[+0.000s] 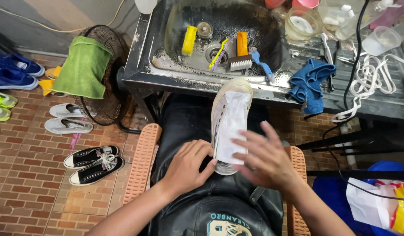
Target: Cleaning a white sneaker by scrubbing the sole and upper with a brush and wiping it with a cloth
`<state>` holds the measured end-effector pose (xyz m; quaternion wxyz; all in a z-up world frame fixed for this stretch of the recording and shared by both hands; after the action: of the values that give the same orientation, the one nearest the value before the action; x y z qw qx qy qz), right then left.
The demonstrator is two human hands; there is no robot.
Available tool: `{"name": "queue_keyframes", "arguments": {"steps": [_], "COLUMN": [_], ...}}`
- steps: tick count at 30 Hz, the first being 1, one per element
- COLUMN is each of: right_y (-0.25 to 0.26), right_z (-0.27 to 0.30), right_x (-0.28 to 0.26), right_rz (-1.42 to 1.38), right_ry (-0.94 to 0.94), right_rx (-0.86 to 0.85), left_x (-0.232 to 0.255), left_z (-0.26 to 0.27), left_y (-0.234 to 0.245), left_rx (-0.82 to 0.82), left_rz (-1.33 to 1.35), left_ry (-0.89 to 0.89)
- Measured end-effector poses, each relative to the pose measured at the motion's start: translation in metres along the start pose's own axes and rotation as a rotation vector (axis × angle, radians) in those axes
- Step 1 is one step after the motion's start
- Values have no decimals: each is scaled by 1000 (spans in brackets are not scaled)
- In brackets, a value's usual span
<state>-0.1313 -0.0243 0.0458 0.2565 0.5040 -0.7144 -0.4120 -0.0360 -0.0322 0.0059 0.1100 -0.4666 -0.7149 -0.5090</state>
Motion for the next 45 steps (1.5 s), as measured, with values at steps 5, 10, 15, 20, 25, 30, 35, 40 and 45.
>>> {"name": "queue_keyframes", "arguments": {"steps": [5,10,15,20,25,30,35,40,45], "right_y": [24,20,-38,-58,-38,-1,55,70,68], "right_z": [-2,21,89,69,50,22,-2,43,105], "right_x": [10,29,88,76,80,91,157,279,369], "right_rz": [43,-53,-637,-730,-788,-701,-237,310,623], "right_ry": [-165,-321,-1038,-848,-756,-737,-659,-783,-1250], "right_rx": [74,134,149,134,203,272,365,333,-4], "left_x": [22,5,-96,-104,-110,-77,-94,-126,-185], "left_z": [-5,-5,1,-27,-45,-74,-105,-162,-223], "left_y": [14,0,-24,-59,-61,-41,-47,-49,-86], "left_rx": [76,-12,80,-172,-148,-125,40,-38,-239], "left_rz": [-65,99,525,536,552,1046,1390,1273,1225], "left_ry": [-142,-52,546,551,479,468,998,1073,882]}}
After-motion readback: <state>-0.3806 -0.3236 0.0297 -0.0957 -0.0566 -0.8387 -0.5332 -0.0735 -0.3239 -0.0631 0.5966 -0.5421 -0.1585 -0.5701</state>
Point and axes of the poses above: each hand's wrist, its own z-axis away from the middle knuckle, its own y-axis out of the back of the hand, x = y × z, the point moved 10 cm from there along -z, towards the middle knuckle, and after that the axes turned 1 degree about -z, right-handed, at the moved point
